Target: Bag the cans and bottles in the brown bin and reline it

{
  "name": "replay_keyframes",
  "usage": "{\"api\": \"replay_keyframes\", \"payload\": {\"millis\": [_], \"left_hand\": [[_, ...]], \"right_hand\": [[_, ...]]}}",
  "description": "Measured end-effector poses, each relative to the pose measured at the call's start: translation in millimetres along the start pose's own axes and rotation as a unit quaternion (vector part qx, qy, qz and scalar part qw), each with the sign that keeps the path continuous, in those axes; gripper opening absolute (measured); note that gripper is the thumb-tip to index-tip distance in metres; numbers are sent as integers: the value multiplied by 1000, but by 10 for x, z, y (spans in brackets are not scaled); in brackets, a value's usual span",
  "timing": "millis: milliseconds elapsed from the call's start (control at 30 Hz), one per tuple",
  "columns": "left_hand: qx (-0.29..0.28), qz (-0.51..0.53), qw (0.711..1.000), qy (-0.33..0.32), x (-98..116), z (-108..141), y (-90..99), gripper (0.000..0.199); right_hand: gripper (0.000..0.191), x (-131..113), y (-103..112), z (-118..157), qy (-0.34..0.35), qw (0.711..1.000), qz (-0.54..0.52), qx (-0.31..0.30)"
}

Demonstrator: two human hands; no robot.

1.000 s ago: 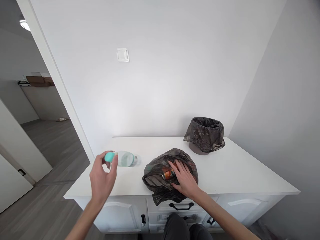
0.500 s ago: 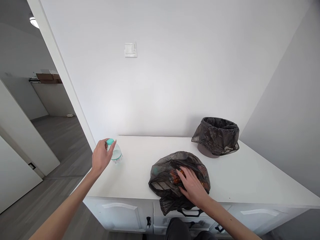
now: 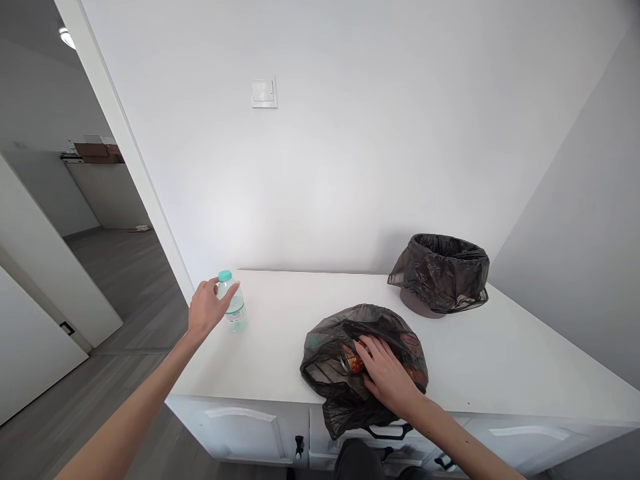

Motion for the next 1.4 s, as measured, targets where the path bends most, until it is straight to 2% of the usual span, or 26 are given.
{"api": "replay_keyframes", "payload": {"millis": [100, 167, 267, 333, 367, 400, 467, 500, 567, 633, 700, 733, 800, 900, 967, 1133, 1400], "left_hand": [[-27, -76, 996, 28, -48, 53, -34, 64], [-24, -80, 996, 36, -48, 101, -5, 77], [45, -64, 997, 12, 49, 220, 157, 89], [101, -29, 993, -51, 224, 388, 258, 76], [113, -7, 990, -89, 336, 508, 265, 64], [100, 15, 987, -126, 460, 648, 221, 50], [14, 58, 983, -174, 715, 987, -11, 28], [-66, 92, 976, -187, 848, 1192, -204, 25], [-205, 177, 951, -147, 1031, 1622, -578, 29], [-323, 229, 910, -120, 1195, 2048, -938, 30], [-386, 245, 881, -121, 1274, 2339, -1231, 33], [-391, 237, 879, -134, 1271, 2406, -1351, 35], [-352, 189, 901, -169, 1184, 2386, -1539, 38], [-238, 62, 945, -214, 975, 2154, -1704, 40], [-195, -11, 954, -229, 877, 1995, -1781, 39], [-191, -72, 950, -236, 796, 1752, -1891, 35], [-209, -111, 943, -233, 751, 1694, -1960, 24]], "right_hand": [[72, -20, 13, -18, 10, 1000, 4, -9], [73, -22, 6, -11, 15, 1000, 0, -13], [79, -3, -29, 32, 13, 1000, -10, -11], [86, 17, -53, 71, 5, 1000, -15, -6], [89, 27, -58, 87, -1, 1000, -18, -4], [91, 37, -55, 98, -7, 1000, -21, -1], [96, 52, -23, 98, -18, 999, -31, 4], [97, 57, 4, 87, -21, 999, -36, 5], [99, 62, 71, 42, -23, 998, -50, 2], [98, 60, 147, -25, -15, 997, -72, -4], [96, 62, 225, -96, -6, 995, -101, -11], [95, 68, 266, -130, -3, 993, -117, -12], [93, 97, 349, -185, -6, 989, -146, -11], [93, 150, 446, -225, -14, 983, -181, -5], [94, 175, 463, -223, -15, 980, -199, -7], [95, 193, 349, -187, -13, 975, -219, -29], [99, 143, 111, -179, -26, 981, -176, -73]]}}
Point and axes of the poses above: each hand's wrist, its own z-axis away from the middle knuckle, its own y-axis out of the back of the hand, x = y × z, the point moved 9 cm from there along -z, towards the middle knuckle, and after that the axes turned 13 degrees about z, right-handed, at the moved point
